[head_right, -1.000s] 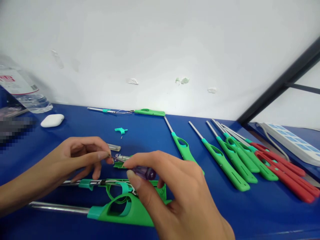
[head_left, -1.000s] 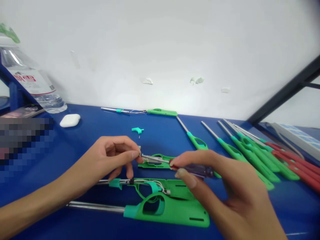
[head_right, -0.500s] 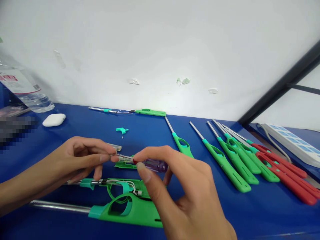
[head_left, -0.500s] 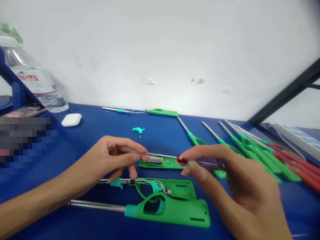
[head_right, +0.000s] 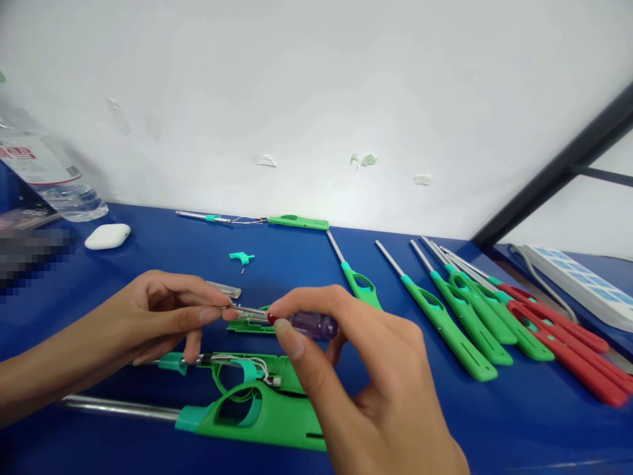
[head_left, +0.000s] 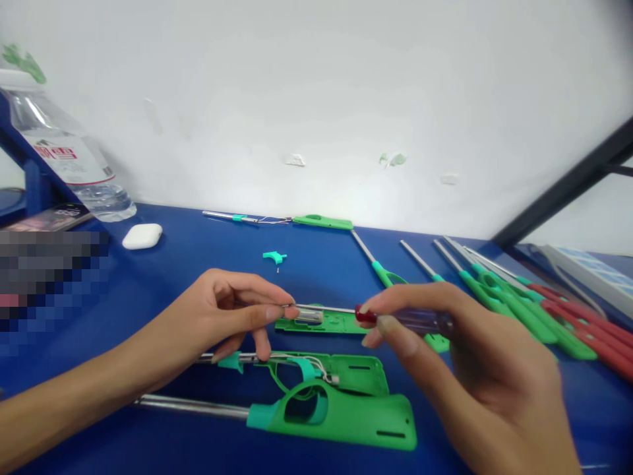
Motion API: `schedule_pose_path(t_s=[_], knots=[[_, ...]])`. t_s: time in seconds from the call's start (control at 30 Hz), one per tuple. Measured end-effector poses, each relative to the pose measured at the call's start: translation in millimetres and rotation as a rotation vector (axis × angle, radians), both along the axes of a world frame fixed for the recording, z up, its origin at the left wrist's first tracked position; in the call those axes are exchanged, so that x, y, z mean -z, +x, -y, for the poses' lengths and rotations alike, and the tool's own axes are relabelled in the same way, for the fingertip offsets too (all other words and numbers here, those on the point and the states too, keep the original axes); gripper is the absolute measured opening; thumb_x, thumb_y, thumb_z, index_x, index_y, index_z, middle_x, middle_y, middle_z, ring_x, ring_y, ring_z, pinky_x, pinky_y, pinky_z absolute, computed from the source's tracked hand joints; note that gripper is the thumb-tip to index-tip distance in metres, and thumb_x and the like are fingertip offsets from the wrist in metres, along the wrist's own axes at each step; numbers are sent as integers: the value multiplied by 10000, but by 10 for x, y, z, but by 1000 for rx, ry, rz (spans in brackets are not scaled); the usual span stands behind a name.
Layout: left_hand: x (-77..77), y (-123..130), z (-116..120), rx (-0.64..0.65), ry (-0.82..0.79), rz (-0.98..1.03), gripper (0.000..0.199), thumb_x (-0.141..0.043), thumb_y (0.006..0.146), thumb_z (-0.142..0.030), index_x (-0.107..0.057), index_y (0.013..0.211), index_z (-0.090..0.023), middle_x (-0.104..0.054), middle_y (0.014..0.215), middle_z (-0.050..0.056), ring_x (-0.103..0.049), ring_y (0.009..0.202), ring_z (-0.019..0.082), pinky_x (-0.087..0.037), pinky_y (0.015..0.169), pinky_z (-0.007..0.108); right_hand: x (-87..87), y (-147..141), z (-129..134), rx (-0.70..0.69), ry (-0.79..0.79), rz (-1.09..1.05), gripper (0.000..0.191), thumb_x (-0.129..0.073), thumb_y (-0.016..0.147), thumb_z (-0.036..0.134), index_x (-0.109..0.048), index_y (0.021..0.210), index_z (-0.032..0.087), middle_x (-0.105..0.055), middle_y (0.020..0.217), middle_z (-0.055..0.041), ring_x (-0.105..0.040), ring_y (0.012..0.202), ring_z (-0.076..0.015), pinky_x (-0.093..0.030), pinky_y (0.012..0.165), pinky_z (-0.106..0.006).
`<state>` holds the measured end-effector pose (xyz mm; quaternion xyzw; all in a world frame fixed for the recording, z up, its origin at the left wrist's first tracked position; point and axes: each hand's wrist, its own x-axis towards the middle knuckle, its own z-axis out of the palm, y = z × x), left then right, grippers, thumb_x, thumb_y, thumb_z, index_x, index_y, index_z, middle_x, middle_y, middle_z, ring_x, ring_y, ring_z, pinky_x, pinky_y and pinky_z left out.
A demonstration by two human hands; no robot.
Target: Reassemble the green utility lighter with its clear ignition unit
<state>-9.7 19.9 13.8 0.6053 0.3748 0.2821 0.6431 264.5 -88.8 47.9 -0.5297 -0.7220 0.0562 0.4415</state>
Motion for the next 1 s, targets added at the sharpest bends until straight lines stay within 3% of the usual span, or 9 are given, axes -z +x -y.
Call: schedule_pose_path(t_s=[0.17,0.37,0.57,0.83,1.0], knots=[[4,-5,-6,13,-7,0,257,-949,920,-517,-921,1051,-297,-918,1051,99,-704,472,84,-330,324,94,7,11,-22,10,20,-18,63,-704,1126,439,-767,1123,432,-847,925,123,-808,742,-109,-574,670,-244],[-23,0,19,37,15,15,213,-931,942,-494,-920,1038,-304,-916,986,87,-681,468,72,-325,337,94,-9,-4,-20,-7,14,-36,56,-725,1113,410,-779,1112,427,-843,905,108,-809,736,-134,-568,653,-279],[-31,-5,2,28,21,-32,297,-939,922,-555,-915,1062,-293,-914,1095,130,-724,496,95,-358,374,104,2,-23,-18,26,-19,-78,69,-720,1112,425,-788,1106,435,-834,911,98,-798,761,-148,-567,692,-311],[-21,-35,8,22,24,-94,376,-932,909,-621,-896,1079,-287,-909,1118,147,-717,499,105,-354,391,121,9,-2,-1,33,-44,-54,58,-710,1117,498,-764,1125,477,-863,972,129,-807,764,-154,-579,707,-320],[-8,-14,7,30,15,-101,356,-910,932,-613,-903,1082,-291,-910,1112,147,-708,492,101,-344,390,124,16,13,-17,-22,0,-24,58,-722,1118,444,-774,1141,446,-866,970,107,-811,743,-147,-600,668,-295]])
